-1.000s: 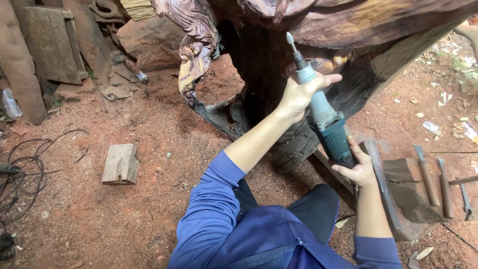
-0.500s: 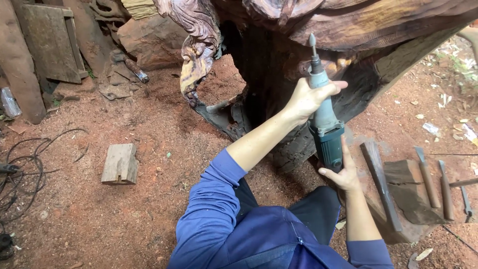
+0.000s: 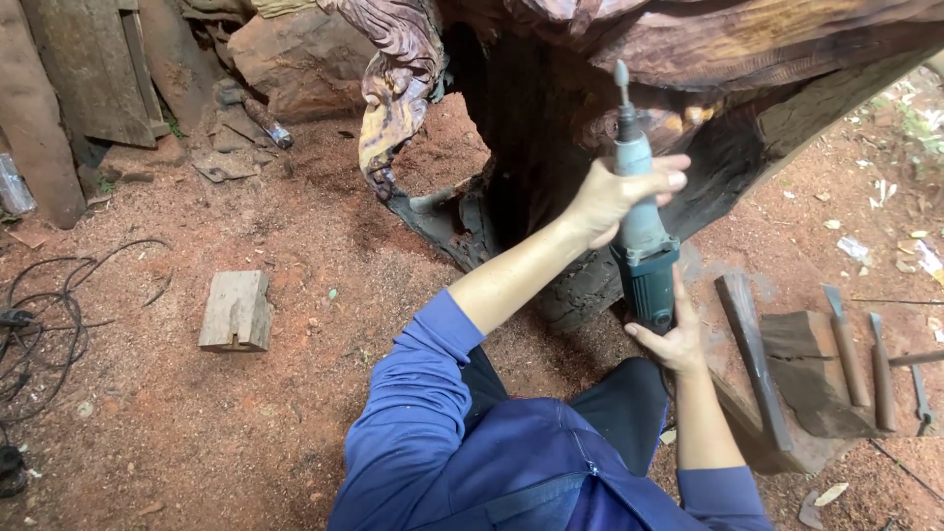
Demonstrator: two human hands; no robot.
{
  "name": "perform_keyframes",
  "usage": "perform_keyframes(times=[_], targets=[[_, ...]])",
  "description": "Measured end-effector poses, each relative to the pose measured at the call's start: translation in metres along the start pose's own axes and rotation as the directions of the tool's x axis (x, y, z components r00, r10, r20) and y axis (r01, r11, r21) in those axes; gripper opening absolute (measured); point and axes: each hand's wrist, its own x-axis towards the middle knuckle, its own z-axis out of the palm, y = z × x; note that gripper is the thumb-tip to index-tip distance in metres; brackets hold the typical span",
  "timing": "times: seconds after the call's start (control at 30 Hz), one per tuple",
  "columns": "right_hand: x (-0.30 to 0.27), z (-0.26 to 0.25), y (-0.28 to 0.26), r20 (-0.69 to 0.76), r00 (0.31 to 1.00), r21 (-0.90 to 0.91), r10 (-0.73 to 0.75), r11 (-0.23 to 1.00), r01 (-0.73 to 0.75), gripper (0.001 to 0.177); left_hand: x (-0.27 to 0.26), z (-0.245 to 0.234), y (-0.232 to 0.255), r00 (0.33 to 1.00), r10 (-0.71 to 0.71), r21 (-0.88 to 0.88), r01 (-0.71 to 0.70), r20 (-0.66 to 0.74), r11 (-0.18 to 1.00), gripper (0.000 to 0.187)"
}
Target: Using a power die grinder to carve and shape a large wooden sculpture
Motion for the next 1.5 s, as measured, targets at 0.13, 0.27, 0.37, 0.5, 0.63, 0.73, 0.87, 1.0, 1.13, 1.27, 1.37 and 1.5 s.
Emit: perform_keyframes(times=[0.13,0.27,0.37,0.5,0.63,0.73,0.87,1.0,1.13,1.27,1.37,1.5], targets=[[-0.017,0.007,0.017,-0.039,0.998,0.016,0.056,0.998,-0.056,0.125,-0.003,0.010,-0.002,0.999,-0.019,0.158,0.023,-0.025,0.987,0.029],[-0.020,0.011,0.026,-0.020,0.997,0.024,0.077,0.997,-0.076,0.127,-0.006,0.007,0.003,0.996,-0.048,0.264,0.065,-0.070,0.962,0.031],[-0.015,0.007,0.028,0.003,0.996,0.038,0.086,0.996,-0.086,0.124,-0.012,0.000,0.008,0.996,-0.042,0.242,0.059,-0.074,0.969,0.029],[-0.010,0.010,0.027,0.024,0.996,0.053,0.085,0.995,-0.086,0.121,-0.016,-0.006,0.015,0.997,-0.004,0.236,0.022,-0.077,0.971,0.030],[-0.001,0.010,0.018,0.034,0.999,0.042,0.022,0.999,-0.024,0.117,-0.011,-0.017,0.016,0.999,-0.029,0.171,0.032,-0.017,0.985,0.027],[0.000,0.009,0.017,0.024,1.000,0.037,0.000,0.999,-0.001,0.116,-0.011,-0.016,0.021,1.000,-0.030,0.149,0.031,-0.008,0.988,0.026],[-0.006,0.007,0.027,-0.002,0.999,0.042,0.035,0.998,-0.035,0.119,-0.020,-0.001,0.032,1.000,-0.030,0.230,0.030,-0.001,0.973,0.028],[-0.011,0.006,0.024,-0.030,0.997,0.040,0.069,0.997,-0.068,0.121,-0.010,0.008,0.015,1.000,-0.024,0.275,0.023,0.000,0.961,0.031],[-0.018,0.002,0.033,-0.071,0.992,0.070,0.103,0.993,-0.098,0.124,-0.002,0.017,0.005,0.998,-0.059,0.317,0.063,-0.022,0.946,0.036],[-0.015,-0.002,0.032,-0.072,0.994,0.053,0.080,0.996,-0.077,0.125,-0.001,0.021,0.004,0.998,-0.053,0.336,0.059,-0.026,0.940,0.039],[-0.009,-0.007,0.030,-0.047,0.997,0.047,0.060,0.997,-0.058,0.119,-0.003,0.018,0.008,0.996,-0.068,0.310,0.081,-0.053,0.947,0.040],[-0.005,-0.009,0.030,-0.026,0.999,0.054,0.034,0.998,-0.032,0.118,-0.009,0.008,0.011,0.999,-0.032,0.267,0.030,0.004,0.963,0.031]])
